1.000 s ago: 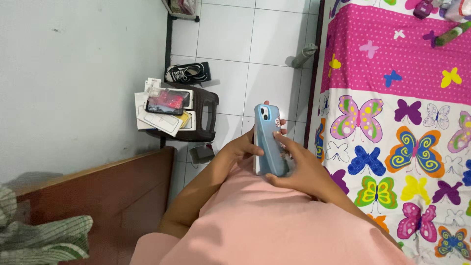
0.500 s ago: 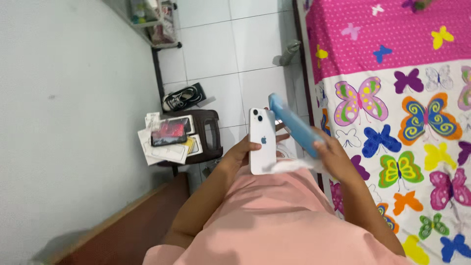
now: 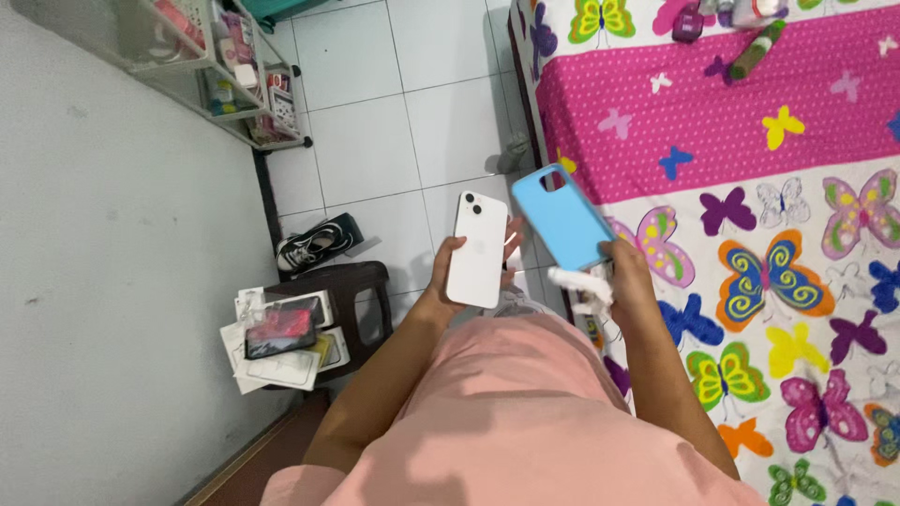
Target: The person wipes a pink phone case with a tissue, then removes a blue case from a white phone and wipes the phone with a tissue. The person places the pink case onto the phone, adjusts it, and briefly inspects the phone before placing it on the bed.
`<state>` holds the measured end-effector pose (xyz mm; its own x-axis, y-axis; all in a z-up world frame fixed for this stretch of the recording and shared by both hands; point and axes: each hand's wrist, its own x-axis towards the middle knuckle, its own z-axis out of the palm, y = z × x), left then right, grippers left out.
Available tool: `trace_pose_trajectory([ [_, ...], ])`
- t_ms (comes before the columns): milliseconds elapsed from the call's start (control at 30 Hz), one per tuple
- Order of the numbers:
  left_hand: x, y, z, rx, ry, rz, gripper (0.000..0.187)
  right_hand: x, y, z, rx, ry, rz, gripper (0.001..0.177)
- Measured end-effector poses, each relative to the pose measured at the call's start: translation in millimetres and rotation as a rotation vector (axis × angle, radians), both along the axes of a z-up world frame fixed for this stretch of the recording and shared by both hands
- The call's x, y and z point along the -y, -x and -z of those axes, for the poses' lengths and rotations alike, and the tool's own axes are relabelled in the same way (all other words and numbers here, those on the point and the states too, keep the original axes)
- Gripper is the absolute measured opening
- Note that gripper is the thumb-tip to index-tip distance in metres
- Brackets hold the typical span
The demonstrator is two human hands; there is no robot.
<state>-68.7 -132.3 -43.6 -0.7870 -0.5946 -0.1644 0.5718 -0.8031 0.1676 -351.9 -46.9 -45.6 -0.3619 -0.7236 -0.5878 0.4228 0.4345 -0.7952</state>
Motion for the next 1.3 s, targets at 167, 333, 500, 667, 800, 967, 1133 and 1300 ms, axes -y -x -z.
trace_pose_trajectory([
  [167,44.3,41.3,4.0,-0.005,0.021,-0.112,0.086,65.3,71.3,50.9,0.13,-0.05,0.136,0.028],
  [333,74.9,76.2,5.3,-0.082,-0.069,-0.204,0.078,145.1,166.3,100.1,0.139,0.016,0.142,0.047],
  [500,92.3,100.9,10.0,-0.179,-0.155,-0.204,0.088,167.3,188.2,134.0,0.127,-0.16,0.072,0.049],
  [667,104.2,107.6,12.5,-0.129,-0.101,-0.217,0.09,150.7,140.1,122.5,0.276,-0.124,-0.124,0.041],
  [800,103.4,110.3,11.1,0.082,0.016,-0.245,0.08,163.6,104.3,47.6,0.07,0.055,-0.14,0.036],
  [967,95.5,115.1,6.9,0.044,0.064,-0.226,0.077,175.0,35.7,-45.8,-0.448,0.622,-0.281,0.035],
  [1133,82.8,101.0,-2.0,0.194,-0.034,-0.218,0.076,145.9,-29.7,-88.7,-1.304,0.912,-0.525,0.039],
  [1300,73.7,70.7,-13.2,-0.004,0.123,-0.293,0.077,138.0,-45.8,-105.5,-1.468,1.007,-0.692,0.04],
])
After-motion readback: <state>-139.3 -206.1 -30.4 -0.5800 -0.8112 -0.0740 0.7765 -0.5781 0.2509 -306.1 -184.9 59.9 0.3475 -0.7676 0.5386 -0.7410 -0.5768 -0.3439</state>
